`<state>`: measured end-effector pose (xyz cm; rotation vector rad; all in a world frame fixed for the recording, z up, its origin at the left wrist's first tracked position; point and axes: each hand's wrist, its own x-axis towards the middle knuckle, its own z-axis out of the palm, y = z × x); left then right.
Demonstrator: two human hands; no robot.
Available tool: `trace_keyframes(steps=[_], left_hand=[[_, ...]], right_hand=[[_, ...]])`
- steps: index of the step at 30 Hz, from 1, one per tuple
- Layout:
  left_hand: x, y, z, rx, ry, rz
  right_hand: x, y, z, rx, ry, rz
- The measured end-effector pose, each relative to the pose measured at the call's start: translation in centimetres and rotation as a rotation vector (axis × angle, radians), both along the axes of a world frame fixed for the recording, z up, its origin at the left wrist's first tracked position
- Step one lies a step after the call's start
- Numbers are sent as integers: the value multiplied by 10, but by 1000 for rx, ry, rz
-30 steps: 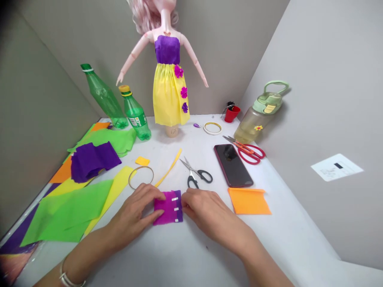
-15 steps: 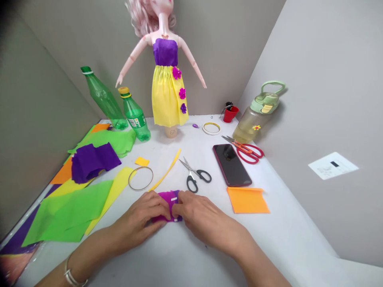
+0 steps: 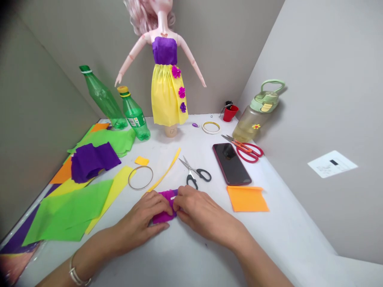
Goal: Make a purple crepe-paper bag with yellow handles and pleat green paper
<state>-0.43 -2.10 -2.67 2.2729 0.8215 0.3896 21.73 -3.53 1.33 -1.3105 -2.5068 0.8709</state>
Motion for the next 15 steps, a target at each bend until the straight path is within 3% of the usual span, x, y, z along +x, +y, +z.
trace_keyframes(steps=[9, 15], left_hand=[[2, -1, 1, -13, -17, 18], [4, -2, 6, 63, -12, 87]], right_hand=[[-3, 0, 0, -51, 90, -57], [-5, 0, 3, -91, 171, -78]])
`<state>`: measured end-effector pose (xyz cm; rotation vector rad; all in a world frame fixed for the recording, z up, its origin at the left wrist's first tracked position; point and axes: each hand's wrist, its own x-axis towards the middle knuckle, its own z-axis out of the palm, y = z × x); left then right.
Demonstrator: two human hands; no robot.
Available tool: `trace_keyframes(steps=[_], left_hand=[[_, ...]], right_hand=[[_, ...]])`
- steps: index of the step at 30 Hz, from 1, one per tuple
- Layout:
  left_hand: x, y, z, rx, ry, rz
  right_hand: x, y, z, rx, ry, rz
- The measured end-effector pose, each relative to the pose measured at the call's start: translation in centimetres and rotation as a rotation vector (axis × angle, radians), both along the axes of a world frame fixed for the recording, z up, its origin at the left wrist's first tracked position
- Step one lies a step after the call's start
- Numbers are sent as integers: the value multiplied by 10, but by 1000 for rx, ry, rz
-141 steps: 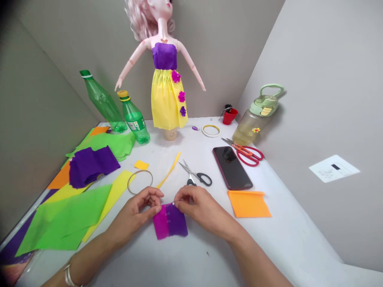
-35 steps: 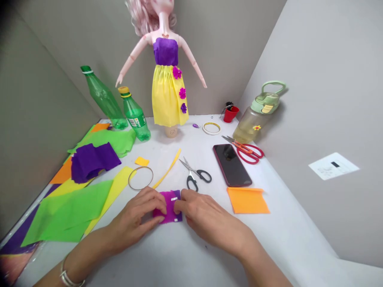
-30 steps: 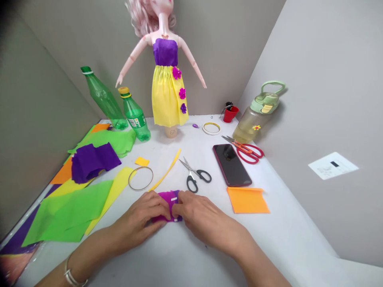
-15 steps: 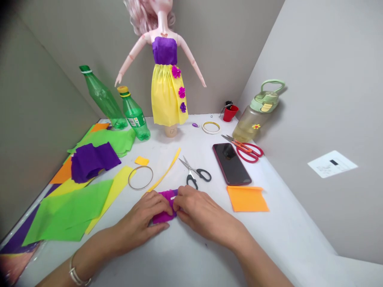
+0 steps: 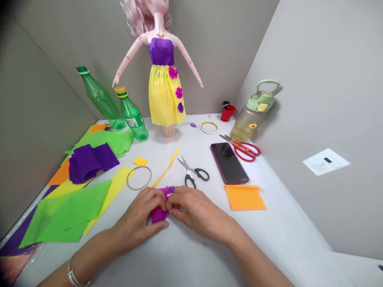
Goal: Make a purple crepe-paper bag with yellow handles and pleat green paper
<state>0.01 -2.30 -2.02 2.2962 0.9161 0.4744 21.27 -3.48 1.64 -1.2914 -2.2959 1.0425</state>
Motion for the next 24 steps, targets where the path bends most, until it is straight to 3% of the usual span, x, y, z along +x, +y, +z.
trace_keyframes(steps=[5, 13, 19, 24], left_hand=[[0, -2, 0, 60, -34, 66], [-8, 5, 10, 20, -45, 77], [-14, 9, 12, -14, 0, -69], [-13, 6, 10, -47, 81, -109]], right_hand=[[-1, 1, 1, -32, 2, -34], [12, 2, 4, -6, -110, -5], [10, 0, 4, -5, -136, 113], [8, -1, -1, 5, -208, 114]])
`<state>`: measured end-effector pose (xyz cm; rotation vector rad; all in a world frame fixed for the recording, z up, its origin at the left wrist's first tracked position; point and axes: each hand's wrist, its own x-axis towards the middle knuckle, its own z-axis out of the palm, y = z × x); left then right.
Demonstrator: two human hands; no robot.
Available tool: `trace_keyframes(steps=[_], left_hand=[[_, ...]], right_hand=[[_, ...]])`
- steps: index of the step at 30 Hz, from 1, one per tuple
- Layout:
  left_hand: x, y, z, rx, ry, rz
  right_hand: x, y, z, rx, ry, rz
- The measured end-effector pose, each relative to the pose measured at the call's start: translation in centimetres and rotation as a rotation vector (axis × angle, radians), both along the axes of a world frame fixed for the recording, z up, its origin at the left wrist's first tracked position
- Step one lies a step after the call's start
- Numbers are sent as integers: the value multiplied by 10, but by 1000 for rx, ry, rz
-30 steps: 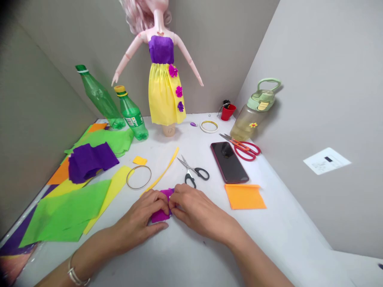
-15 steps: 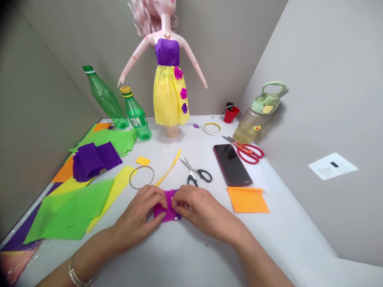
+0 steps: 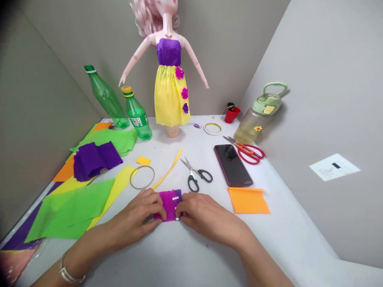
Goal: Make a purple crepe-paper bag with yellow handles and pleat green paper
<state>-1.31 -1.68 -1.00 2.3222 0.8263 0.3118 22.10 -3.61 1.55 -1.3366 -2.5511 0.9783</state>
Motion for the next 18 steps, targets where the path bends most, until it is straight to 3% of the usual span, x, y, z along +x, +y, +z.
trace_keyframes(steps=[5, 10, 18], left_hand=[[-13, 11, 5, 19, -12, 102], [-40, 30, 7, 137, 78, 295], [-48, 30, 4, 118, 164, 255]], right_hand=[[0, 1, 1, 14, 25, -25], [-2, 3, 4, 8, 122, -226], [-13, 2, 2, 18, 212, -300]])
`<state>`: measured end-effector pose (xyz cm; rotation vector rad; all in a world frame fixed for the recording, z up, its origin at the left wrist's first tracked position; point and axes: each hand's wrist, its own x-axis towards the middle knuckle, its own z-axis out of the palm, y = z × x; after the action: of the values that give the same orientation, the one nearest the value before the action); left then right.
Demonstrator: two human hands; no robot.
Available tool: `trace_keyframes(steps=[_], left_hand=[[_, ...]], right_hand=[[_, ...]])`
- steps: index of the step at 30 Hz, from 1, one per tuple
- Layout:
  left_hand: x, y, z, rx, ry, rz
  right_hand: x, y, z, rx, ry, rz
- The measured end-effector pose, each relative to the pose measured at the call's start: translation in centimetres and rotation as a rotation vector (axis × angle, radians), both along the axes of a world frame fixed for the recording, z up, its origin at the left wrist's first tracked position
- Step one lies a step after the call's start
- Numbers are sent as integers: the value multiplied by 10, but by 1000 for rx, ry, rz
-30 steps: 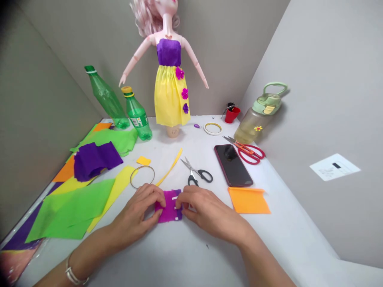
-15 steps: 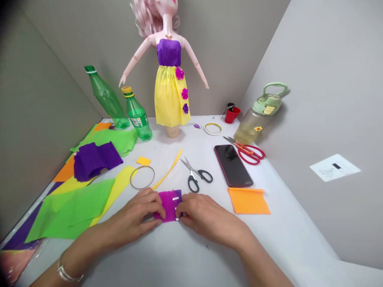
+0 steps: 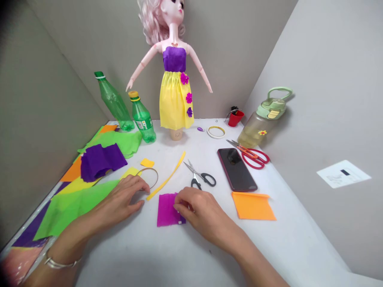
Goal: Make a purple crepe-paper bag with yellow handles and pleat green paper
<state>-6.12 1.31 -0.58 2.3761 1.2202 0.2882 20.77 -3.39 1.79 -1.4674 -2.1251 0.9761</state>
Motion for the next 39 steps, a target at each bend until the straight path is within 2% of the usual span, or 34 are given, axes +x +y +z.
trace_keyframes(steps=[6, 9, 13, 15, 18, 23, 28, 31, 39], left_hand=[[-9, 9, -6, 110, 3, 123], [-10, 12, -10, 123, 8, 118], [-3, 11, -13, 135, 17, 110], [0, 11, -11, 133, -19, 141], [5, 8, -2, 73, -201, 185], [22, -12, 15, -129, -534, 216], [44, -34, 13, -187, -676, 120], [51, -40, 8, -118, -677, 87], [52, -40, 0, 133, -558, 33]], right_hand=[[-2, 2, -3, 12, 22, -63], [-2, 3, -5, 51, 24, -128], [-3, 3, -7, 79, 33, -136], [-4, 1, -9, 94, 54, -135], [-7, -1, -11, 152, 104, -130], [-15, -6, -18, 416, 200, -122], [-23, -14, -19, 702, 185, -90], [-25, -15, -18, 778, 100, -82], [-22, -15, -17, 851, 3, -40]])
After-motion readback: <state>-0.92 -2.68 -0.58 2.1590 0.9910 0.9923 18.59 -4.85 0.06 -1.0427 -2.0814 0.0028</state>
